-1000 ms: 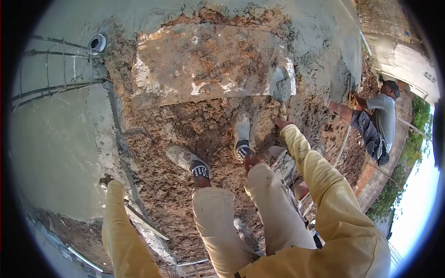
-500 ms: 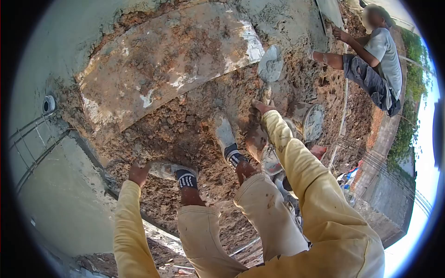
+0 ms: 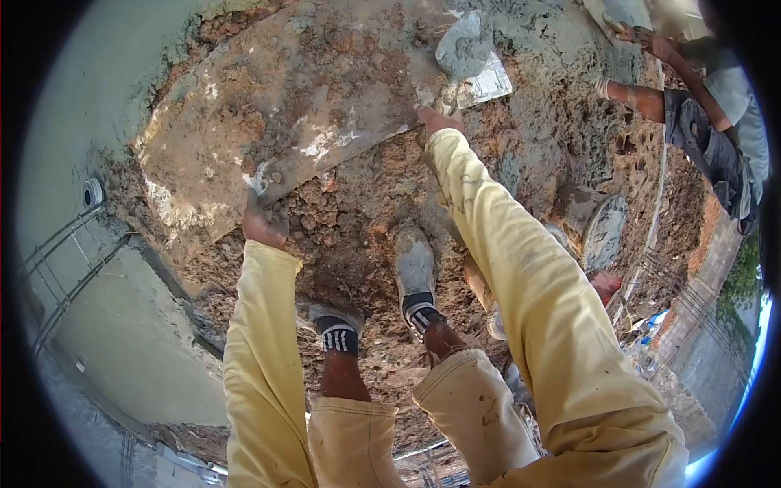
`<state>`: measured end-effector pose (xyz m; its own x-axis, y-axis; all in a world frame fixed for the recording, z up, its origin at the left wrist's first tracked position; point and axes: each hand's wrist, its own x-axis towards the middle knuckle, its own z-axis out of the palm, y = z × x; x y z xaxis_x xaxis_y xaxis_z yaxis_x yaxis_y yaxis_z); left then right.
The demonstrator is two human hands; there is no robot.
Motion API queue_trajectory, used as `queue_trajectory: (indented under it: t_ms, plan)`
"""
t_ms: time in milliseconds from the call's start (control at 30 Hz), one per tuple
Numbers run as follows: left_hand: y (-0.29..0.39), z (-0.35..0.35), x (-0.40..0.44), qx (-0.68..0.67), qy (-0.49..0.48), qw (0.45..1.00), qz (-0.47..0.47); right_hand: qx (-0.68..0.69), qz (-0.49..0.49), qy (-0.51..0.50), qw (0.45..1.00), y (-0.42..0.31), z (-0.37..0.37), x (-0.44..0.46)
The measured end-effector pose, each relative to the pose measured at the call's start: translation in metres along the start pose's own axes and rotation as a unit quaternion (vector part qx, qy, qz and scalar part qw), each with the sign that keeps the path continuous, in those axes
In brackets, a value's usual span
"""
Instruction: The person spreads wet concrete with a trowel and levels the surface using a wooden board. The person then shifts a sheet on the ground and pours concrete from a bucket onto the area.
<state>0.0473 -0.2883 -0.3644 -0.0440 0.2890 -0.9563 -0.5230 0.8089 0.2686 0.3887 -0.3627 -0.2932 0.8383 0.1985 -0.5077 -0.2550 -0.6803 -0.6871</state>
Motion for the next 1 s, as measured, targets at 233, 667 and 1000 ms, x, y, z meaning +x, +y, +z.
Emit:
queue_trajectory:
  t_ms: [233, 667, 1000]
  plan:
    - [-0.008, 0.003, -0.030, -0.037, 0.016, 0.997, 0.071, 0.029, -0.020, -0.001, 0.999, 0.029, -0.011, 0.029]
    - [0.103, 0.098, -0.176, -0.010, 0.056, 0.987, 0.152, 0.374, 0.117, -0.157, 0.906, -0.117, -0.021, 0.056]
    - [-0.038, -0.001, -0.254, -0.067, 0.099, 0.991, 0.060, -0.105, -0.134, -0.072, 0.983, -0.100, -0.127, -0.014]
